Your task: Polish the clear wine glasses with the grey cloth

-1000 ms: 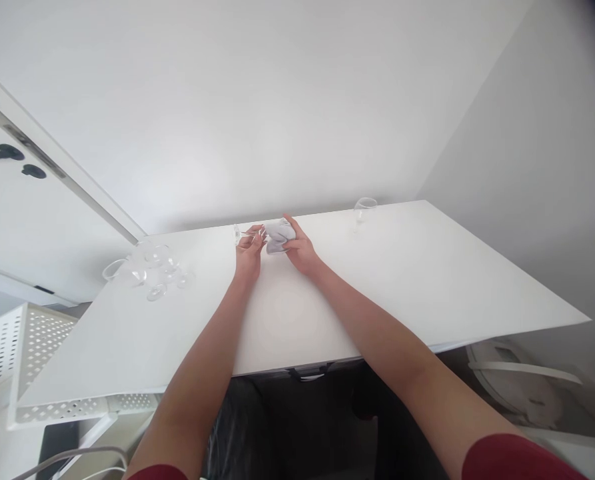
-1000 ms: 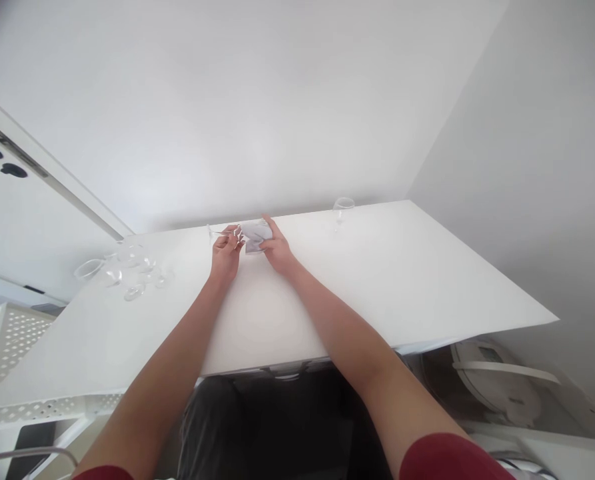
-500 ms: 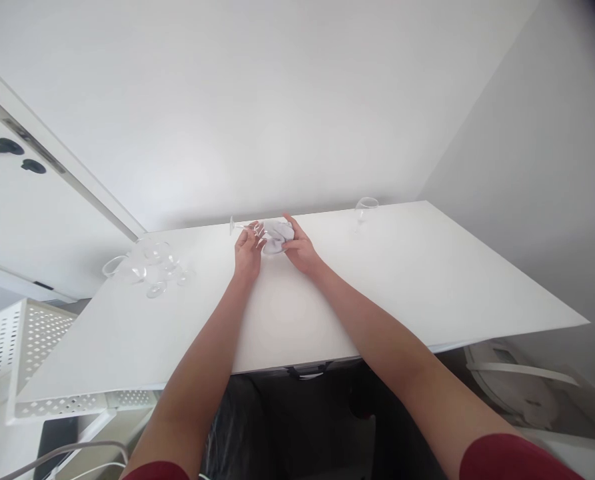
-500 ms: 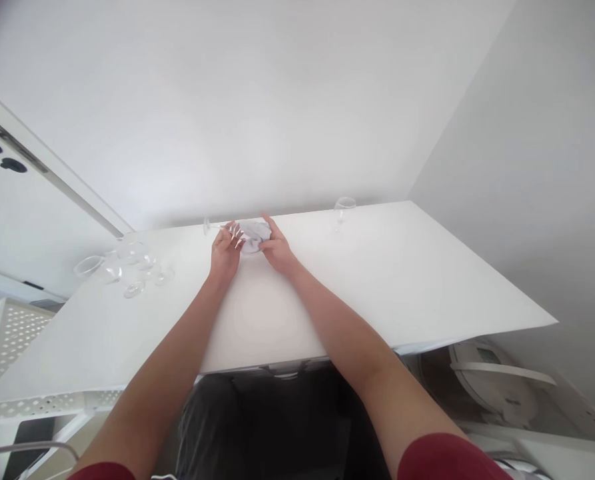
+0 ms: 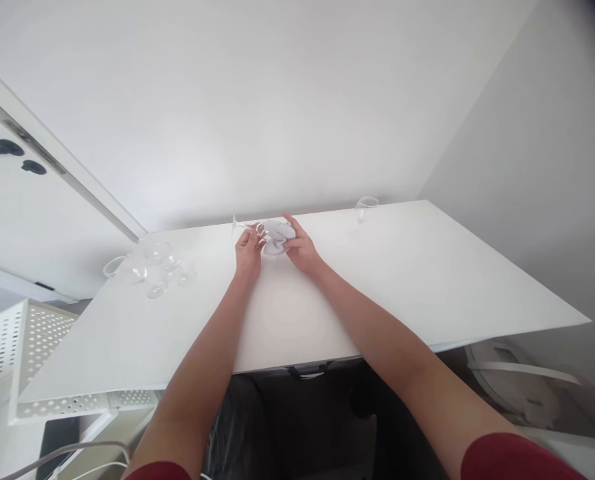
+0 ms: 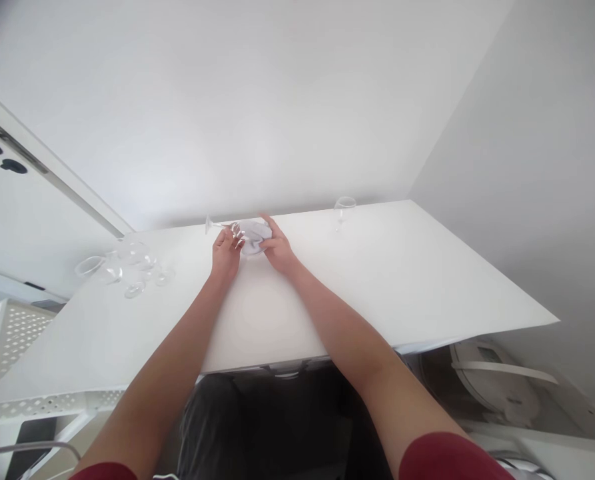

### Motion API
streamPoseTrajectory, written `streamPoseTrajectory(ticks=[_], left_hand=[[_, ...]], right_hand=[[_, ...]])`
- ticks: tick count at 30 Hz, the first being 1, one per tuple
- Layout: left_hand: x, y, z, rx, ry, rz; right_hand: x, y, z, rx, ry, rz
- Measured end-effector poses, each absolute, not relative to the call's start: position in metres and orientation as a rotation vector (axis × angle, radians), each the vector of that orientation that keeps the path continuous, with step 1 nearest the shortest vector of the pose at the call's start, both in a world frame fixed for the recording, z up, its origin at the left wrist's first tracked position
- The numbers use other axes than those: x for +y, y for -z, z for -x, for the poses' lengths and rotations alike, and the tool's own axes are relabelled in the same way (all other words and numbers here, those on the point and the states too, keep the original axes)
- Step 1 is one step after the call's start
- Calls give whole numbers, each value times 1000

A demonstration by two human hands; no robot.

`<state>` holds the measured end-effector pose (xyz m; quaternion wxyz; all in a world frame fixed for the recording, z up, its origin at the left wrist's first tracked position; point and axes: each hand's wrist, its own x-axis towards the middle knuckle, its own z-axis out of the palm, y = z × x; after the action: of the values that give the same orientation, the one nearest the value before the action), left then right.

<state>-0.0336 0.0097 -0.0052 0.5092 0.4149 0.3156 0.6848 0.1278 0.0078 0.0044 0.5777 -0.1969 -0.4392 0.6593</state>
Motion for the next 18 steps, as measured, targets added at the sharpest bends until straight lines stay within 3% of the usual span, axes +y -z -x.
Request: streamPoseTrajectory(ticks=[18], left_hand=[[9, 6, 30, 785, -1600, -1103]], right_hand=[[5, -6, -126, -1028, -1388, 547]])
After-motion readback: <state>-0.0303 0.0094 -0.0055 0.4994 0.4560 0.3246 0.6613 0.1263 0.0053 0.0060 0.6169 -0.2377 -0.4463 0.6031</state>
